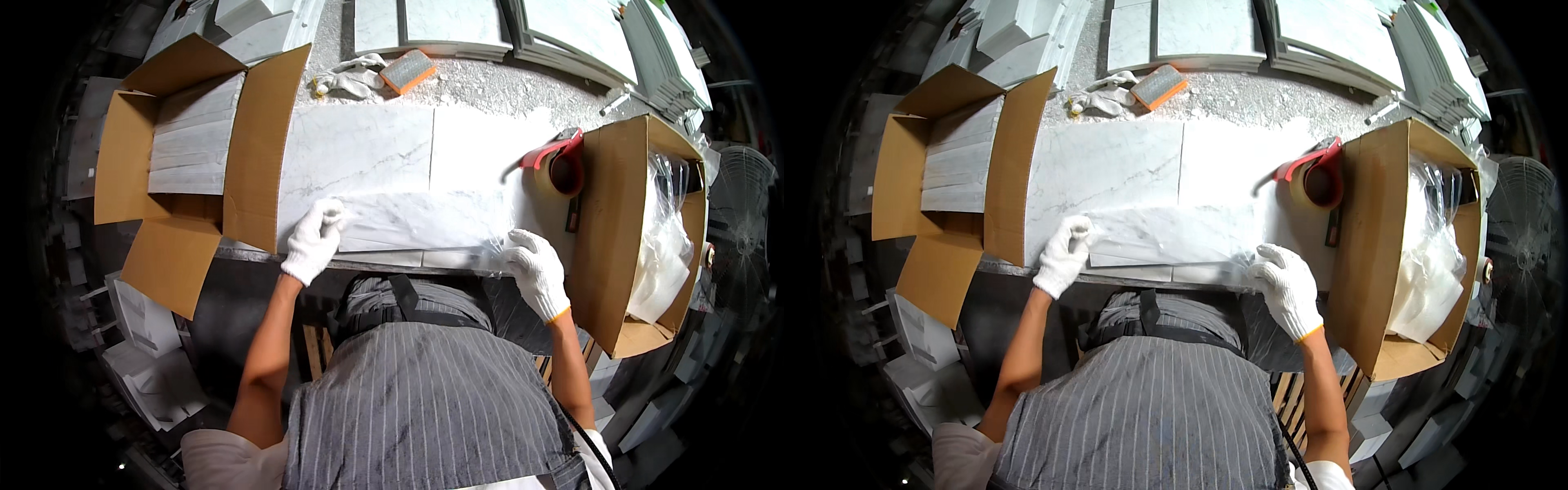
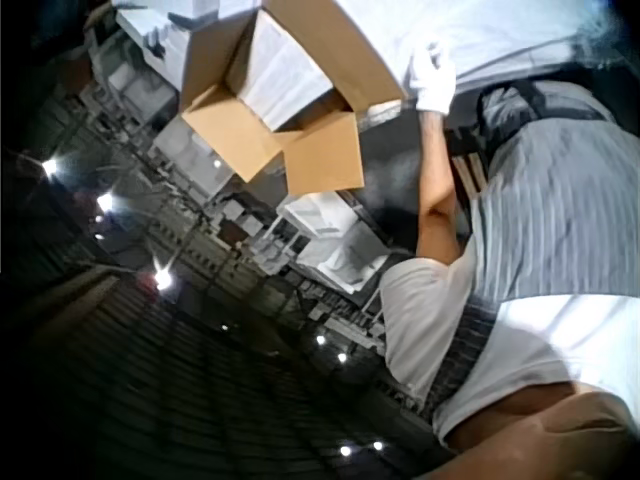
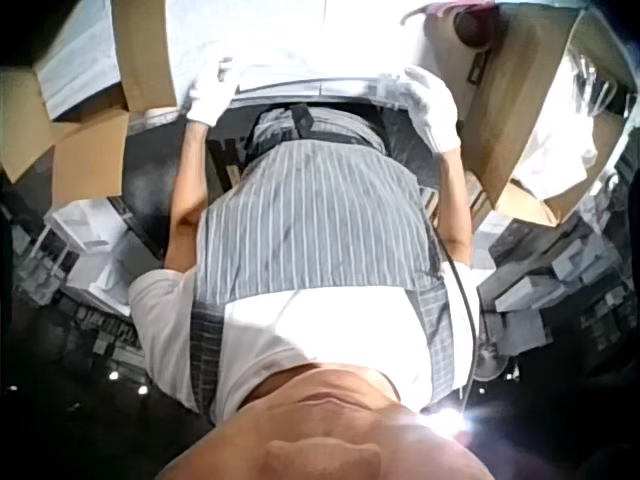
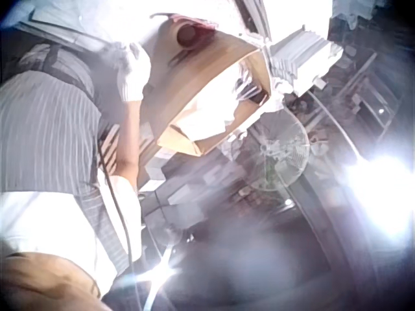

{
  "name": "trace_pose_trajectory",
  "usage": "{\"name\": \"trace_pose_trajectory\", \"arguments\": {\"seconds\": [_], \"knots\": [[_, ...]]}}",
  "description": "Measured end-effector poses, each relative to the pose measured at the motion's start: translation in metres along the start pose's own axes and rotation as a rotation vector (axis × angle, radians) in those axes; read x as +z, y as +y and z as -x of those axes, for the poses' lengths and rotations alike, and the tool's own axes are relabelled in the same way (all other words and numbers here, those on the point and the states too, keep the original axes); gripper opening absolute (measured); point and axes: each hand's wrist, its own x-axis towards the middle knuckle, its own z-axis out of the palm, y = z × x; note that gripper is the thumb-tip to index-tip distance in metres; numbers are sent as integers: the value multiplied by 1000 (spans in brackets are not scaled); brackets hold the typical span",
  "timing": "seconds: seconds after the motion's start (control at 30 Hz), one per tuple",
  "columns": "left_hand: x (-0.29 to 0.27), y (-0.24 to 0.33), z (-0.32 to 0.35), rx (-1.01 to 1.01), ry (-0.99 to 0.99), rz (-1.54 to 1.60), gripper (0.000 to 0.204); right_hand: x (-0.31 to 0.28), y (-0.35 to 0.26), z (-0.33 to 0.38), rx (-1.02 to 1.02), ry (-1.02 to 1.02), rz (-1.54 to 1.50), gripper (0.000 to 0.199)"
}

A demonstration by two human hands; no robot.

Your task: The person wraps rectangular tiles in plastic film using a handheld dispenser, then places the wrapped tiles into a cardboard box. The process is repeated for multiple tiles.

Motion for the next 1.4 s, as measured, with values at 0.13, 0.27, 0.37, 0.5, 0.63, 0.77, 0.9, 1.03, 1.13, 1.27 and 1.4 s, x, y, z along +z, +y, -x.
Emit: {"name": "trace_pose_trajectory", "arguments": {"seconds": [0.13, 0.27, 0.37, 0.5, 0.63, 0.77, 0.9, 1.03, 1.13, 1.27, 1.4], "knots": [[-1, -8, 21, 364, 27, -636, 71, 29, 6, 7, 86, -7, -52, 17], [-2, -12, 22, 298, -17, -796, 96, 37, 8, 6, 229, -25, -139, 15], [-5, -21, 18, 333, -31, -813, 103, 44, 7, 6, 360, -2, -212, 11], [-3, -26, 18, 353, -26, -738, 93, 53, 6, 5, 354, 37, -278, 15], [-1, -28, 16, 345, -46, -648, 89, 60, 8, 4, 405, 93, -359, 16], [2, -40, 1, 331, -5, -603, 85, 62, 4, -2, 522, 121, -469, 17], [-7, -24, -18, 375, -41, -567, 83, 74, 15, -13, 535, 191, -495, 19], [-4, -32, -35, 356, 8, -605, 80, 75, 23, -28, 414, 232, -475, 21], [-8, -23, -34, 331, -27, -644, 74, 71, 27, -28, 270, 237, -312, 19], [-13, 41, -20, 368, -108, -884, 59, 53, 23, -26, 212, 248, -123, 20], [1, 90, -24, 679, -50, -546, 42, 68, 40, -13, 63, 295, -9, 22]]}}
